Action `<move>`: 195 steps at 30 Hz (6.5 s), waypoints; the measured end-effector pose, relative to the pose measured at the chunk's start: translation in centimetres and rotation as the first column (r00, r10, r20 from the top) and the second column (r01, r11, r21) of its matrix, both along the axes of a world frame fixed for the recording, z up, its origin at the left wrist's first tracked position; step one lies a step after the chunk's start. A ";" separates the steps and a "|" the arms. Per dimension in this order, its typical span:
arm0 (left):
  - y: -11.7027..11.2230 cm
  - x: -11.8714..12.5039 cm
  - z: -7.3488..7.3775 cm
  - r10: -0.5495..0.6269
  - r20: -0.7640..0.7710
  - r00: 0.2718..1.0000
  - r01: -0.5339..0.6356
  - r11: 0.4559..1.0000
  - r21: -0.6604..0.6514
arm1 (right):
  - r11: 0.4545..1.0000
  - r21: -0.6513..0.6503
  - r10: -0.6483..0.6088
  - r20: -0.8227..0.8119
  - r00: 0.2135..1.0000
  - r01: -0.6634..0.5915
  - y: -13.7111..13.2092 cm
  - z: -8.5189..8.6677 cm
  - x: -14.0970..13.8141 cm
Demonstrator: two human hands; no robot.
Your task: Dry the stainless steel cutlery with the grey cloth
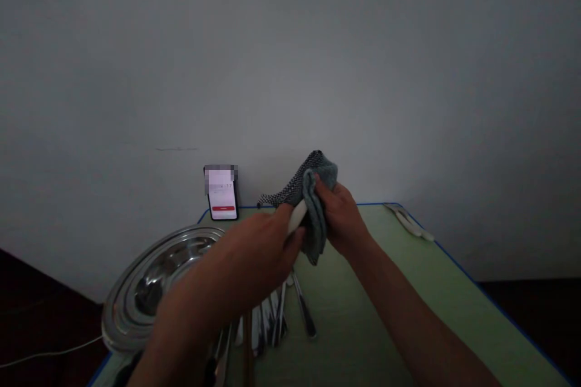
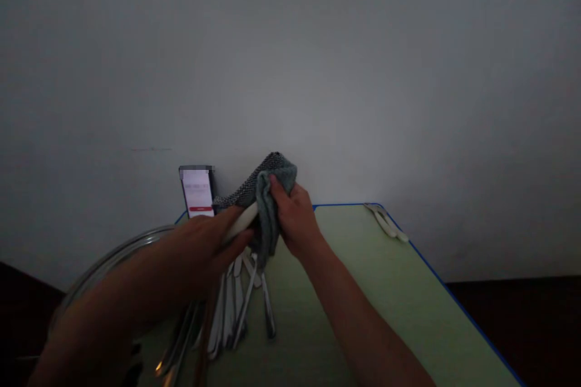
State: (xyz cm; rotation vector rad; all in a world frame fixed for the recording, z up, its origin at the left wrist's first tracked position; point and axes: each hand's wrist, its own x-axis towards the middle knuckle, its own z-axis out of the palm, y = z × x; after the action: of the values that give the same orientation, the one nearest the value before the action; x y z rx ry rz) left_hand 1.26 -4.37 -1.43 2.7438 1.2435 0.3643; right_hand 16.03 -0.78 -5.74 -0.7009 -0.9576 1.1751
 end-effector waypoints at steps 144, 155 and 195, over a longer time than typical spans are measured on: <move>3.0 -2.0 0.5 -0.117 0.036 0.993 0.121 0.980 -0.159 | 0.970 0.155 -0.064 0.907 0.416 -0.188 -2.7 2.2 2.2; 2.8 -1.9 0.5 -0.161 0.081 0.984 0.176 0.954 -0.242 | 0.957 0.169 -0.067 0.920 0.387 -0.237 -2.9 2.3 2.6; 2.9 -2.1 0.6 -0.171 0.051 0.984 0.179 0.954 -0.240 | 0.957 0.094 0.025 0.916 0.400 -0.275 -2.7 2.0 3.1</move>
State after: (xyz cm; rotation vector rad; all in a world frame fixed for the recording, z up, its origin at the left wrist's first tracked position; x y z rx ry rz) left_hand -0.87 -1.46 -0.85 2.6002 0.9562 0.2168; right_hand 19.10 -3.51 -3.73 -1.1154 -2.1161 0.7268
